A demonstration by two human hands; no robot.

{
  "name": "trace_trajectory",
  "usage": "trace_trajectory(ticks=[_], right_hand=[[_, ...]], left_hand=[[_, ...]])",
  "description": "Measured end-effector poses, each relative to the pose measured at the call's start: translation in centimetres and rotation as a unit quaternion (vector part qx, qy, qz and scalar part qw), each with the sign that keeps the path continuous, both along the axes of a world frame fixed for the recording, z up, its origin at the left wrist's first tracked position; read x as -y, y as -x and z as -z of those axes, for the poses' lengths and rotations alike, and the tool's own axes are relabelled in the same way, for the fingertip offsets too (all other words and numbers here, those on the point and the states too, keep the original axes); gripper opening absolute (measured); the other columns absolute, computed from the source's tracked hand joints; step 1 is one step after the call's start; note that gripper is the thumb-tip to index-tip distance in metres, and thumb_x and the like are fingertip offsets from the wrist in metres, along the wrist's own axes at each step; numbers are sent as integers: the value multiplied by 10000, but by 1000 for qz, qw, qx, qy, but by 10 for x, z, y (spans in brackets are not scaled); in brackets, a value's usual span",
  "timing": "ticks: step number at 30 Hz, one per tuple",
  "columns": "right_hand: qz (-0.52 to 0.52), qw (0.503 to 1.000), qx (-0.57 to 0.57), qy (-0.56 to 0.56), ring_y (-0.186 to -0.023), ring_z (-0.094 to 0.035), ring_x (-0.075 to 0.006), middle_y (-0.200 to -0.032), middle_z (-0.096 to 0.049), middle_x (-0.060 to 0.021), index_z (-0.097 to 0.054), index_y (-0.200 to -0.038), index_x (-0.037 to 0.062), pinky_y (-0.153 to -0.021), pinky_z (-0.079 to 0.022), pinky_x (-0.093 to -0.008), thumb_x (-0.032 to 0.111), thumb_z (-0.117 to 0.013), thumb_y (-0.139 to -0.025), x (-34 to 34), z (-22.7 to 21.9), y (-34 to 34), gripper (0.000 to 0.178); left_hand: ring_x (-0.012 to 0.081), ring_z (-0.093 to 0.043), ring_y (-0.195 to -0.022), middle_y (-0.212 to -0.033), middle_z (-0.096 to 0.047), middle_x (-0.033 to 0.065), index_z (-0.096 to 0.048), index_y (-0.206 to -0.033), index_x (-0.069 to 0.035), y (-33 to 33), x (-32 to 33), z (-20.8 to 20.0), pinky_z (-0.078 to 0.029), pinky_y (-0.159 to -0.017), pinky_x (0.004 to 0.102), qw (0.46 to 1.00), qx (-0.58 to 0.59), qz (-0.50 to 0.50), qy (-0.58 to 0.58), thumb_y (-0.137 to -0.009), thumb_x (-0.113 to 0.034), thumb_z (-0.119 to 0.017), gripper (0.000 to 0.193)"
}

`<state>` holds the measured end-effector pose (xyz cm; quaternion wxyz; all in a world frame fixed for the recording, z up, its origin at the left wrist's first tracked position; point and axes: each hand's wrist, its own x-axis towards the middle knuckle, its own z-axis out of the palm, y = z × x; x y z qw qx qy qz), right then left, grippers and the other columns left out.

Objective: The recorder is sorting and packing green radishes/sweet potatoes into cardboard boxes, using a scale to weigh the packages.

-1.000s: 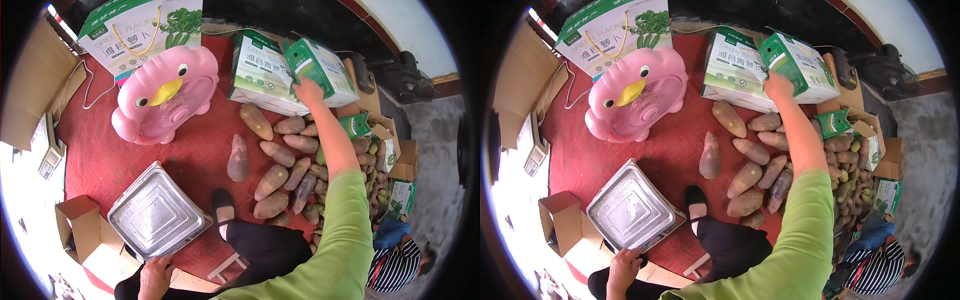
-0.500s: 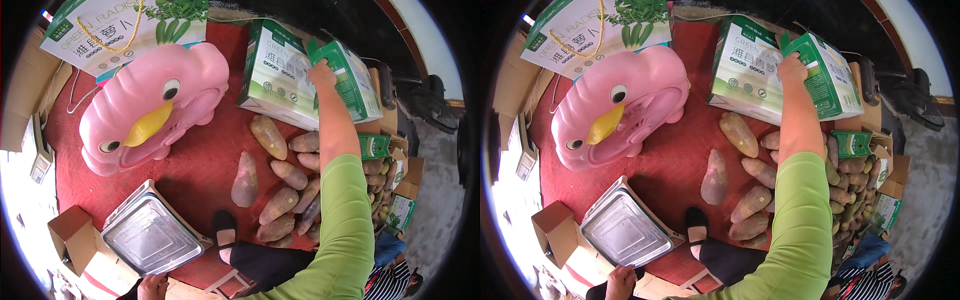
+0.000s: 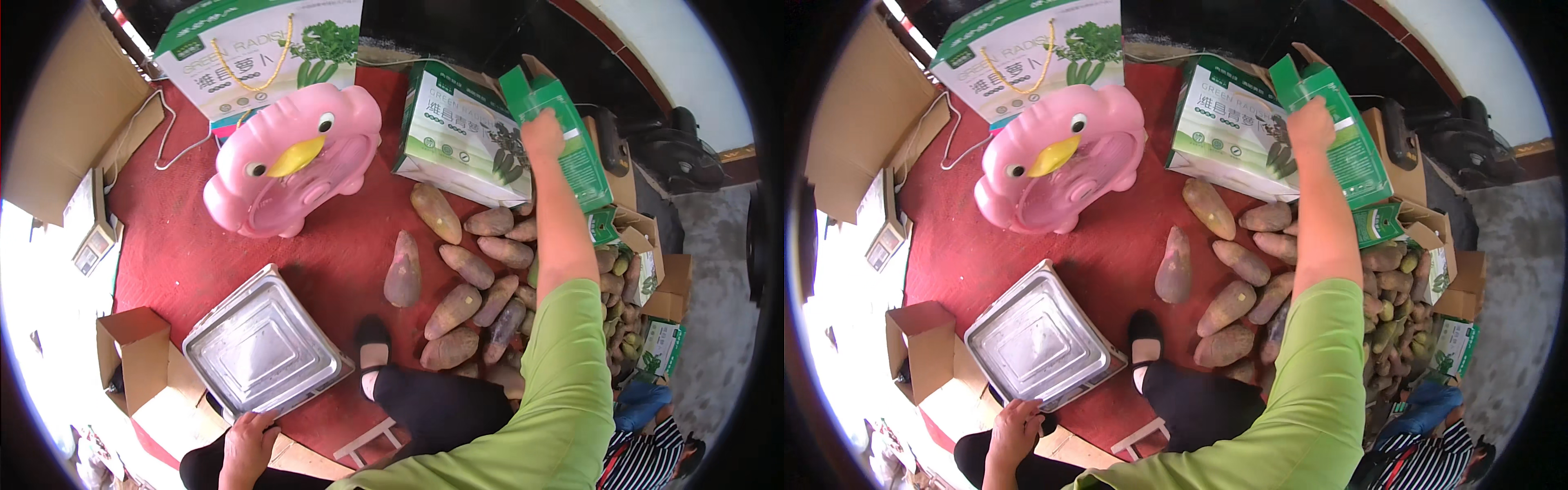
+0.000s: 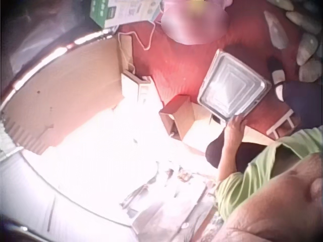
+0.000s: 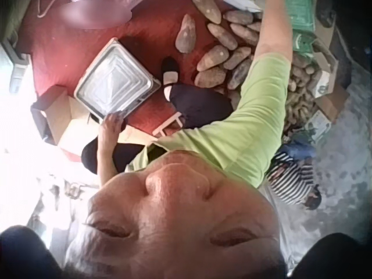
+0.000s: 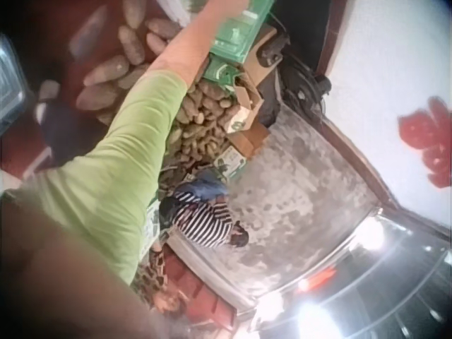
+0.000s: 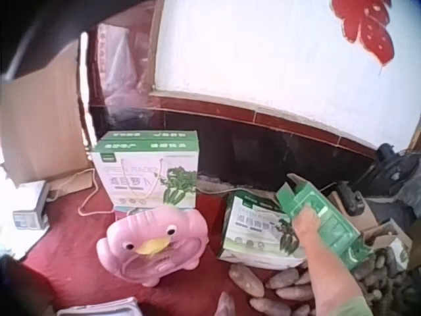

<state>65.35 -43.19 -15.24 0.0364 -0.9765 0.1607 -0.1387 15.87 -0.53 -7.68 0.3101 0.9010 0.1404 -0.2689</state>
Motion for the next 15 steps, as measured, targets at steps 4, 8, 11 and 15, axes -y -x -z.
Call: trace_trajectory(ticks=[4, 8, 11, 15], right_hand=[[-5, 993, 121, -5, -911, -630, -387, -949, -649, -223, -569, -936, -24, -806, -485, -478, 178, -568, -756, 1, -90, 29, 270], [-76, 977, 129, -152, -734, -674, -293, -768, -673, -168, -557, -1055, -56, -718, -506, -365, 229, -630, -741, -11, -187, 91, 430], [-172, 934, 190, -248, -636, -638, -157, -711, -653, -102, -526, -1092, -101, -605, -472, -253, 225, -657, -774, -17, -248, 144, 474], [-267, 871, 226, -346, -646, -582, -110, -693, -635, -61, -496, -1144, -110, -638, -425, -246, 159, -664, -784, -65, -309, 222, 480]], left_hand=[[354, -582, -785, -806, -590, 157, -639, -1006, -66, 30, -5, -19, -473, -683, 426, 999, 37, 7, 3, -770, -123, -649, 242], [361, -572, -774, -798, -578, 171, -626, -1007, -35, 60, -10, -40, -455, -680, 432, 995, 94, 24, 4, -774, -106, -646, 245], [364, -571, -778, -800, -581, 172, -619, -1021, -31, 79, -12, -50, -456, -688, 430, 992, 127, 23, 10, -773, -99, -643, 258], [343, -573, -771, -822, -583, 164, -609, -1054, -22, 102, -18, -56, -467, -675, 385, 978, 206, -17, 6, -790, -62, -620, 267]])
